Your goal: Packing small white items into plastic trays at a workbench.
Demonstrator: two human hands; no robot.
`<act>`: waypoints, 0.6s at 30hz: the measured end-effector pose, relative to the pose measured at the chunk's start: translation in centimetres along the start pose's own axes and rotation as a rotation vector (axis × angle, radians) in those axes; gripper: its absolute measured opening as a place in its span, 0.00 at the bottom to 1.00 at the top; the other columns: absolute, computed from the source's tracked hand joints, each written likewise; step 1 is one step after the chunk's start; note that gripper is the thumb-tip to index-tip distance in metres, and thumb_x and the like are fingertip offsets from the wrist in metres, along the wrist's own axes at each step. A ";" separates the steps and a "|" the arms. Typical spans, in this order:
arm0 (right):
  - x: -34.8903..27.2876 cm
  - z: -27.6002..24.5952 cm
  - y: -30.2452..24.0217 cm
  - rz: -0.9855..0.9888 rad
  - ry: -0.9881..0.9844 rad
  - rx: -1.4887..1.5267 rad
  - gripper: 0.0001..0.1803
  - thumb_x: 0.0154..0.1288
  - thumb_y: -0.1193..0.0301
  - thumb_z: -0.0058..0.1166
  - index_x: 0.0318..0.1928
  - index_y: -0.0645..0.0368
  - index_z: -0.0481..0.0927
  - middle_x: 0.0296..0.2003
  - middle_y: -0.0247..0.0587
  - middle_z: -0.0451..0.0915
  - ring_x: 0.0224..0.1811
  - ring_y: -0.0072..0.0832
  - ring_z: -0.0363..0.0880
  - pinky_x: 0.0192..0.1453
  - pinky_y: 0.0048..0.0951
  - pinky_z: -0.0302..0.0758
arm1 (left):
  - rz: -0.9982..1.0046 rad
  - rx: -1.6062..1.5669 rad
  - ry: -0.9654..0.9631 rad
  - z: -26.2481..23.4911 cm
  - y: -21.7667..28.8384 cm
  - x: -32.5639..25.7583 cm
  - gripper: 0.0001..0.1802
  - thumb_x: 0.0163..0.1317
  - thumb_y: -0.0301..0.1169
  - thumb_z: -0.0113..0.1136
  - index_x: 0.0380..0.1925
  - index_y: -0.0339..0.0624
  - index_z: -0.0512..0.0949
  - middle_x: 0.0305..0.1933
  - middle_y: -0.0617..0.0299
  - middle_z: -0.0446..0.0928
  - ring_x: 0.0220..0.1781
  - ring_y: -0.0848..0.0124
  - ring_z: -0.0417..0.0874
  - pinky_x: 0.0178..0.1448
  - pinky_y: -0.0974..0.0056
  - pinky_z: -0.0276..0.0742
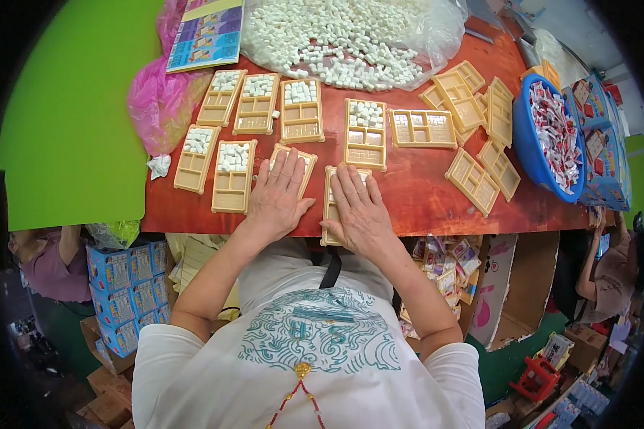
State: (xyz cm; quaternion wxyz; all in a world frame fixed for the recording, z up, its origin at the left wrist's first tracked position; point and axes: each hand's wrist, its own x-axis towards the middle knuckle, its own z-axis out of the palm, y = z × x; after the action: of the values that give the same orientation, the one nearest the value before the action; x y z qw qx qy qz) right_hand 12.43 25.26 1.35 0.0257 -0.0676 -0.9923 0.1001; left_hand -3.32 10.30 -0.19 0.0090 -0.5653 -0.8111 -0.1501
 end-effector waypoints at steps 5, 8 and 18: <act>0.1 -0.5 0.3 -0.024 0.040 -0.026 0.44 0.68 0.46 0.43 0.72 0.66 0.54 0.74 0.54 0.49 0.78 0.44 0.44 0.79 0.47 0.39 | 0.002 -0.002 0.025 -1.0 0.3 -0.5 0.41 0.61 0.47 0.60 0.66 0.30 0.62 0.74 0.45 0.55 0.77 0.49 0.52 0.77 0.42 0.44; -0.3 -0.9 0.3 -0.009 0.067 0.027 0.43 0.68 0.48 0.45 0.71 0.67 0.55 0.74 0.55 0.50 0.78 0.45 0.46 0.78 0.47 0.41 | -0.020 -0.060 0.052 -2.3 -0.1 -0.9 0.39 0.61 0.45 0.60 0.65 0.30 0.63 0.73 0.44 0.57 0.76 0.49 0.53 0.76 0.42 0.45; -0.1 -0.1 -0.2 -0.001 -0.011 0.034 0.43 0.65 0.51 0.50 0.70 0.69 0.56 0.73 0.54 0.52 0.77 0.45 0.49 0.78 0.47 0.43 | 0.040 -0.023 0.029 -1.7 -0.2 -1.1 0.32 0.60 0.41 0.60 0.60 0.31 0.69 0.67 0.45 0.66 0.72 0.50 0.63 0.75 0.42 0.49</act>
State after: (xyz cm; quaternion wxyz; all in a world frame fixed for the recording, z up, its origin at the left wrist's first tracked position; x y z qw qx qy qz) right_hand 12.46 25.08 1.54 0.0214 -0.0661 -0.9906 0.1175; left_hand -3.39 8.85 1.16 0.0173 -0.5791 -0.7977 -0.1677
